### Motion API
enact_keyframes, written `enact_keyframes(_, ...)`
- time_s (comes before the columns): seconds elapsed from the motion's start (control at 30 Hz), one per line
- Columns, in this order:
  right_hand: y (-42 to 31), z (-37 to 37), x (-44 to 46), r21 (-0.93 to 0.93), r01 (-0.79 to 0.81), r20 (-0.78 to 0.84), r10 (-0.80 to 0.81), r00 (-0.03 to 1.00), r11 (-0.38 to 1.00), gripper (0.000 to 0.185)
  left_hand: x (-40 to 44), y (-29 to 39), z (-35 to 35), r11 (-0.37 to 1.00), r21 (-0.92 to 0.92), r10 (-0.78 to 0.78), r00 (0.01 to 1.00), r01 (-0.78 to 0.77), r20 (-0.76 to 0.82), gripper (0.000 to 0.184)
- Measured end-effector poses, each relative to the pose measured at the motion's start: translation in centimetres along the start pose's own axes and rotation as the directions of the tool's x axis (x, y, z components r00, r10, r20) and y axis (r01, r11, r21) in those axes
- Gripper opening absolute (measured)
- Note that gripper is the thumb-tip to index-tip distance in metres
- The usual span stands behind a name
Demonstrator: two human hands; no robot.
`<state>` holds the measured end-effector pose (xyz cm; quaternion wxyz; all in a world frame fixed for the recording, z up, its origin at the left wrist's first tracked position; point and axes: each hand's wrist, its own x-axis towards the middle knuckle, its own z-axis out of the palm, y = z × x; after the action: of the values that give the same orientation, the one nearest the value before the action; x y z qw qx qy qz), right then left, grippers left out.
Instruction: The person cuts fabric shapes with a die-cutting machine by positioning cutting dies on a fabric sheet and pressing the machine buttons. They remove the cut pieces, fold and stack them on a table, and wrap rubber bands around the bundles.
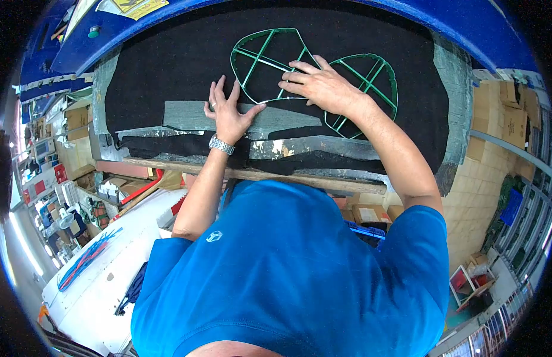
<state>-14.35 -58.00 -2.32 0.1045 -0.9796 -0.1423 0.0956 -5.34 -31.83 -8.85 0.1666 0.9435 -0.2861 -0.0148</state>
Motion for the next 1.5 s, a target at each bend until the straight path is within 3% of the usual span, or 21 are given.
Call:
enact_keyframes(0.3,0.7,0.6,-0.4,0.092,0.050,-0.063,-0.044,0.997,0.995,0.068,0.1,0.1,-0.5,1.000,0.002,0.004,1.000,-0.004,-0.005,0.092)
enact_keyframes(0.53,-0.4,-0.4,-0.6,0.014,0.000,-0.033,0.001,0.999,1.000,0.067,0.5,-0.2,-0.7,1.000,-0.015,0.015,0.998,-0.016,-0.056,0.090)
enact_keyframes(0.6,-1.7,-1.6,-1.4,0.027,-0.046,-0.113,0.049,0.992,0.999,0.067,0.5,-0.9,-0.7,0.998,-0.055,0.043,0.999,-0.042,0.014,0.087)
enact_keyframes(0.63,-2.7,-3.0,-2.4,0.066,-0.065,-0.186,0.077,0.980,0.996,0.068,-0.5,-0.4,-1.9,0.996,-0.073,0.056,0.997,-0.060,-0.054,0.073)
enact_keyframes(0.67,-3.2,-3.9,-3.4,0.052,-0.105,-0.301,0.116,0.946,0.993,0.063,-1.7,-0.5,-3.4,0.994,-0.093,0.055,0.995,-0.062,-0.078,0.073)
enact_keyframes(0.73,-3.4,-5.4,-5.8,0.175,-0.201,-0.464,0.261,0.847,0.964,0.051,-4.4,-1.5,-6.2,0.949,-0.285,0.163,0.982,-0.132,0.091,0.052)
enact_keyframes(0.83,-3.1,-8.0,-7.6,0.328,-0.376,-0.633,0.497,0.594,0.867,0.029,-7.9,-3.6,-6.3,0.838,-0.472,0.347,0.935,-0.273,0.075,0.033)
enact_keyframes(0.87,-3.0,-8.6,-7.9,0.461,-0.404,-0.610,0.613,0.503,0.790,0.025,-9.4,-3.9,-6.4,0.873,-0.426,0.355,0.908,-0.237,0.222,0.036)
enact_keyframes(0.93,-2.8,-10.1,-8.2,0.544,-0.468,-0.583,0.715,0.387,0.696,0.029,-11.3,-4.3,-5.5,0.862,-0.353,0.441,0.881,-0.364,0.170,0.040)
enact_keyframes(1.07,-0.2,-8.9,-7.6,0.665,-0.340,-0.603,0.746,0.281,0.665,0.034,-11.6,-4.2,-3.4,0.865,-0.263,0.456,0.888,-0.427,0.056,0.035)
enact_keyframes(1.17,-4.1,-6.5,-9.2,0.640,-0.394,-0.591,0.750,0.297,0.660,0.036,-11.5,-4.4,-2.7,0.854,-0.265,0.465,0.886,-0.447,0.003,0.033)
enact_keyframes(1.3,-11.3,-0.2,-11.6,0.504,-0.509,-0.504,0.716,0.483,0.698,0.033,-11.1,-4.4,-1.5,0.855,-0.246,0.456,0.888,-0.456,-0.062,0.033)
enact_keyframes(1.37,-14.6,3.2,-12.4,0.455,-0.567,-0.355,0.724,0.592,0.687,0.032,-10.5,-4.4,-0.9,0.849,-0.235,0.458,0.881,-0.472,-0.116,0.033)
enact_keyframes(1.4,-15.6,4.9,-12.6,0.417,-0.652,-0.222,0.767,0.602,0.633,0.035,-10.3,-4.4,-0.6,0.848,-0.217,0.462,0.875,-0.484,-0.147,0.033)
enact_keyframes(1.47,-16.3,8.3,-12.9,0.249,-0.692,-0.229,0.735,0.638,0.678,0.043,-9.4,-4.1,-0.2,0.855,-0.210,0.451,0.880,-0.475,-0.150,0.033)
enact_keyframes(1.5,-17.0,8.6,-12.9,0.250,-0.694,-0.237,0.738,0.632,0.675,0.043,-9.5,-4.0,-0.6,0.851,-0.208,0.459,0.875,-0.483,-0.155,0.033)
